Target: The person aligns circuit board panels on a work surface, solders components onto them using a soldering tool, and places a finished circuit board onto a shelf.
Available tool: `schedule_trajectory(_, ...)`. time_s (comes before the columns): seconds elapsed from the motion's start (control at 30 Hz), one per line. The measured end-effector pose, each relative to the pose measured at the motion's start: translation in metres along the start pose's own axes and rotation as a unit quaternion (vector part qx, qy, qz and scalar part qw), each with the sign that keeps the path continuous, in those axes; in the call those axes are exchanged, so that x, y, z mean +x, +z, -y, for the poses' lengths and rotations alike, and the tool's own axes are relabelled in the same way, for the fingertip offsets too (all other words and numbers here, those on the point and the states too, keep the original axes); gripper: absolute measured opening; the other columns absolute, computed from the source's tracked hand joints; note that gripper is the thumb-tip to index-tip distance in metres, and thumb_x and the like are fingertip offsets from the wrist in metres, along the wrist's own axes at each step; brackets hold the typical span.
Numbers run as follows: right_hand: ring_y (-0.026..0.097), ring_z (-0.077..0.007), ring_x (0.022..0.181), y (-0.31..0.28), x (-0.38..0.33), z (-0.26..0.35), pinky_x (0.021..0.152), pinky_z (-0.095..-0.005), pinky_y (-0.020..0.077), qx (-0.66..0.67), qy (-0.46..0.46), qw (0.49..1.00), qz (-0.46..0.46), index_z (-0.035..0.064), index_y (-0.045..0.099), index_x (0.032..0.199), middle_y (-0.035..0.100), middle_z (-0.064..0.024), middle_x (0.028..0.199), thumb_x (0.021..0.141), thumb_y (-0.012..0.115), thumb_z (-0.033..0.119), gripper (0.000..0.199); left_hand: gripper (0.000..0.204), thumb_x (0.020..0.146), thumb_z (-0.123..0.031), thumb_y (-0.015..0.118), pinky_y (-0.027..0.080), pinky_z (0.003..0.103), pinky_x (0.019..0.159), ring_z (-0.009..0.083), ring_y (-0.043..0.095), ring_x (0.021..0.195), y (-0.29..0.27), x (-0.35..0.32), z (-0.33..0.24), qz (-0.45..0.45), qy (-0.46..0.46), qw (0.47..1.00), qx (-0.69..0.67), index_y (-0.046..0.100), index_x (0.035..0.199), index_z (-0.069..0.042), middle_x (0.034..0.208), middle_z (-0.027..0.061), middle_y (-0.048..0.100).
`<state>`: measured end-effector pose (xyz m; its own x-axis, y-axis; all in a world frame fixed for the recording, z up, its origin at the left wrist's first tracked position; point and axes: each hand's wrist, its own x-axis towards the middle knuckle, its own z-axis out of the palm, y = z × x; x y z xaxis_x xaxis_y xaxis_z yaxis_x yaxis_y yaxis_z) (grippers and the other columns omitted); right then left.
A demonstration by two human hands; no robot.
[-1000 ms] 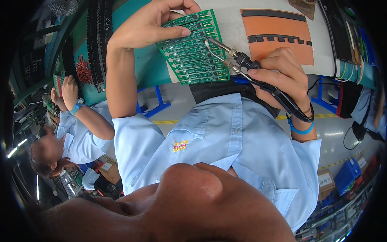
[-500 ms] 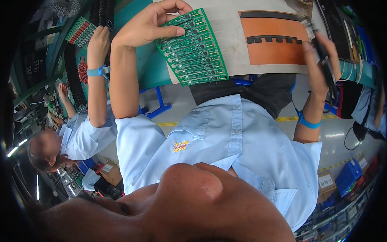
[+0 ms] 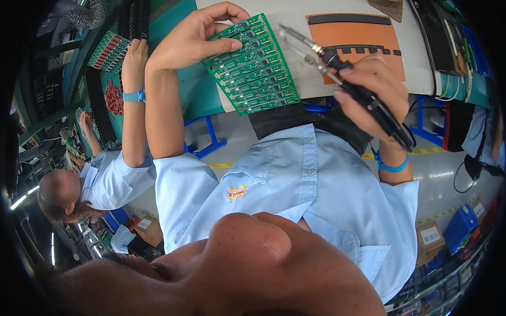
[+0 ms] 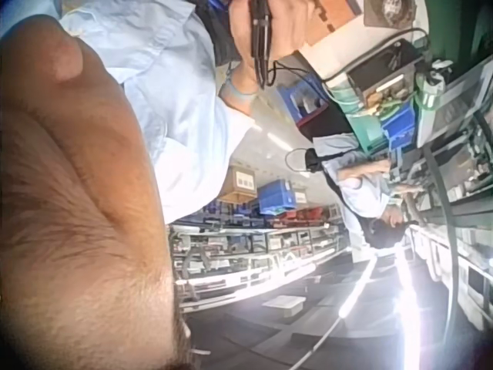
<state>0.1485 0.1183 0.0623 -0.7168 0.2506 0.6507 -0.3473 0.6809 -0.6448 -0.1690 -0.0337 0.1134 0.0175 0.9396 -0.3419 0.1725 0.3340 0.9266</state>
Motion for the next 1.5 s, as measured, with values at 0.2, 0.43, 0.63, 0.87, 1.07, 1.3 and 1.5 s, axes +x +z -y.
schedule_trajectory(0.2, 0.066, -0.023, 0.088, 0.014, 0.001, 0.007, 0.079, -0.0316, 0.0551, 0.014, 0.062, 0.996, -0.057, -0.0007, 0.069, 0.12, 0.07, -0.0129, 0.11, 0.077, 0.08, -0.003, 0.044, 0.044, 0.085, 0.015, 0.064, 0.05, 0.022, 0.086, 0.0105, 0.06, 0.099, 0.009, -0.002, -0.01, 0.003, 0.006, 1.0, 0.01, 0.059, 0.126, 0.001, 0.117, 0.006, 0.065)
schedule_trajectory(0.43, 0.066, -0.0204, 0.096, 0.062, 0.031, 0.0, 0.085, -0.0303, 0.0572, 0.072, 0.178, 0.972, -0.138, 0.0011, 0.059, 0.137, 0.065, -0.0125, 0.122, 0.077, 0.082, -0.003, 0.065, 0.042, 0.084, -0.001, 0.074, 0.051, 0.033, 0.087, 0.0209, 0.064, 0.099, 0.027, -0.005, -0.025, -0.012, 0.031, 0.989, 0.143, 0.064, 0.124, -0.002, 0.117, 0.0101, 0.069)
schedule_trajectory(0.63, 0.064, -0.0151, 0.094, 0.077, 0.041, 0.0, 0.083, -0.0277, 0.0566, 0.077, 0.183, 0.97, -0.139, 0.002, 0.053, 0.144, 0.063, -0.0111, 0.123, 0.078, 0.076, -0.009, 0.071, 0.038, 0.083, 0.003, 0.072, 0.054, 0.026, 0.08, 0.015, 0.065, 0.091, 0.035, -0.006, -0.029, -0.041, 0.094, 0.971, 0.218, 0.066, 0.12, -0.004, 0.112, 0.006, 0.071)
schedule_trajectory(0.87, 0.063, -0.0139, 0.094, 0.073, 0.045, 0.0, 0.082, -0.0263, 0.0557, 0.06, 0.183, 0.973, -0.126, 0.0021, 0.053, 0.144, 0.062, -0.0095, 0.119, 0.078, 0.075, -0.01, 0.07, 0.04, 0.083, 0.007, 0.071, 0.053, 0.024, 0.078, 0.013, 0.065, 0.092, 0.036, -0.004, -0.032, -0.032, 0.091, 0.97, 0.225, 0.064, 0.122, -0.003, 0.113, 0.0061, 0.07)
schedule_trajectory(1.07, 0.063, -0.0139, 0.092, 0.068, 0.042, -0.003, 0.081, -0.0264, 0.0556, 0.072, 0.156, 0.974, -0.147, 0.0023, 0.054, 0.144, 0.061, -0.0087, 0.116, 0.081, 0.073, -0.01, 0.066, 0.041, 0.083, 0.008, 0.071, 0.052, 0.023, 0.076, 0.013, 0.065, 0.09, 0.033, -0.009, -0.037, -0.022, 0.045, 0.981, 0.188, 0.065, 0.122, -0.003, 0.113, 0.0067, 0.07)
schedule_trajectory(1.3, 0.064, -0.015, 0.089, 0.05, 0.04, 0.001, 0.082, -0.0273, 0.0558, 0.121, 0.209, 0.941, -0.237, 0.0015, 0.054, 0.143, 0.065, -0.01, 0.11, 0.087, 0.071, -0.007, 0.059, 0.037, 0.083, 0.009, 0.072, 0.054, 0.024, 0.078, 0.0144, 0.065, 0.09, 0.029, -0.037, -0.06, -0.057, 0.136, 0.968, 0.201, 0.066, 0.118, -0.001, 0.111, 0.0078, 0.07)
schedule_trajectory(1.5, 0.065, -0.0157, 0.089, 0.042, 0.036, 0.0, 0.082, -0.0273, 0.0559, 0.113, 0.252, 0.929, -0.248, 0.0007, 0.055, 0.143, 0.069, -0.012, 0.107, 0.09, 0.072, -0.004, 0.056, 0.032, 0.082, 0.01, 0.074, 0.054, 0.027, 0.083, 0.0169, 0.065, 0.09, 0.046, -0.046, -0.063, -0.032, 0.096, 0.97, 0.221, 0.068, 0.112, 0.002, 0.108, 0.0103, 0.07)
